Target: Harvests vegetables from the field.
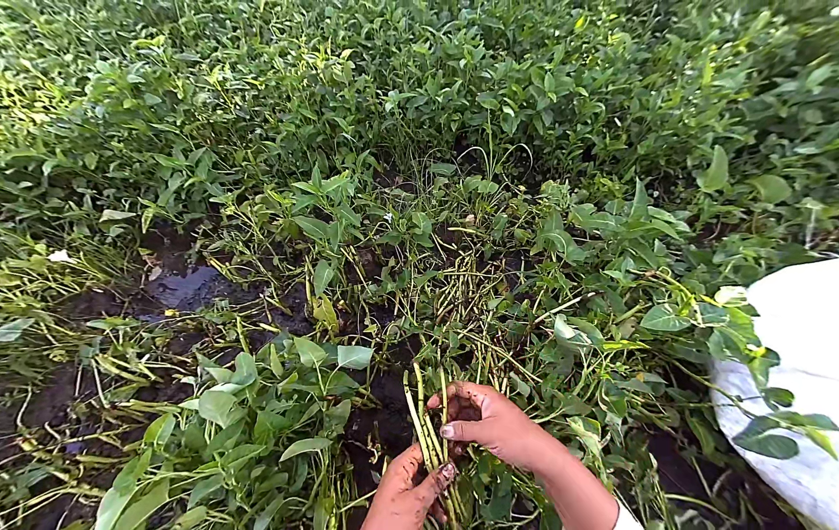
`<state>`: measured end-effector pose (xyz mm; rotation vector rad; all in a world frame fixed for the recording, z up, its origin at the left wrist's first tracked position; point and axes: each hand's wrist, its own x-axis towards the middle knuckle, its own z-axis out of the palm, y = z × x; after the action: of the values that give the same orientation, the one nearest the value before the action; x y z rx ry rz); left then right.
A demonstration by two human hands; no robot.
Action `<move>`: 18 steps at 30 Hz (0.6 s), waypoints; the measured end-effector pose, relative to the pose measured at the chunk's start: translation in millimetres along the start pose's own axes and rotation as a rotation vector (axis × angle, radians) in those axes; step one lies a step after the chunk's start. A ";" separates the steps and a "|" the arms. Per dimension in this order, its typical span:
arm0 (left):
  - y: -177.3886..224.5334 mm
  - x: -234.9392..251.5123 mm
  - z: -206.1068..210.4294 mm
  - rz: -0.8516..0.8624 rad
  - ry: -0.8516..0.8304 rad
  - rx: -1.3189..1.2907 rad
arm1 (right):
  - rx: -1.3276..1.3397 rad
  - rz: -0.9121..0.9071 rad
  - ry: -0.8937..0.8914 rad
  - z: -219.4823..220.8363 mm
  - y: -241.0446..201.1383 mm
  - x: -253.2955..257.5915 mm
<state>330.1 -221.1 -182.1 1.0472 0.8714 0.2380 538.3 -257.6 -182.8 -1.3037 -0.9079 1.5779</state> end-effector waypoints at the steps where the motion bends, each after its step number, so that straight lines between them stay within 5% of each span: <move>1: 2.5 -0.9 -3.4 -0.020 -0.021 0.022 | -0.052 -0.014 0.007 -7.5 -3.9 -0.6; 3: 8.2 -1.6 -11.0 -0.041 -0.050 0.052 | -0.196 -0.043 0.144 -28.5 -18.3 -4.2; 6: 10.9 -1.6 -20.5 -0.035 -0.023 0.029 | -0.816 0.045 0.685 -56.8 -42.7 -3.9; 8: 10.3 -1.2 -20.1 -0.027 0.035 -0.009 | -1.054 0.139 0.843 -76.4 -39.7 7.9; 14: 6.8 -2.5 -10.0 -0.024 0.082 -0.059 | -1.025 0.411 0.503 -78.2 5.7 58.6; 18: 5.6 -5.0 -10.3 0.005 0.105 -0.041 | -0.894 0.358 0.535 -76.0 -2.7 49.1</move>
<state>320.6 -214.3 -177.1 1.0059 0.9544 0.3159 609.9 -210.2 -211.4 -2.4790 -1.1024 0.9454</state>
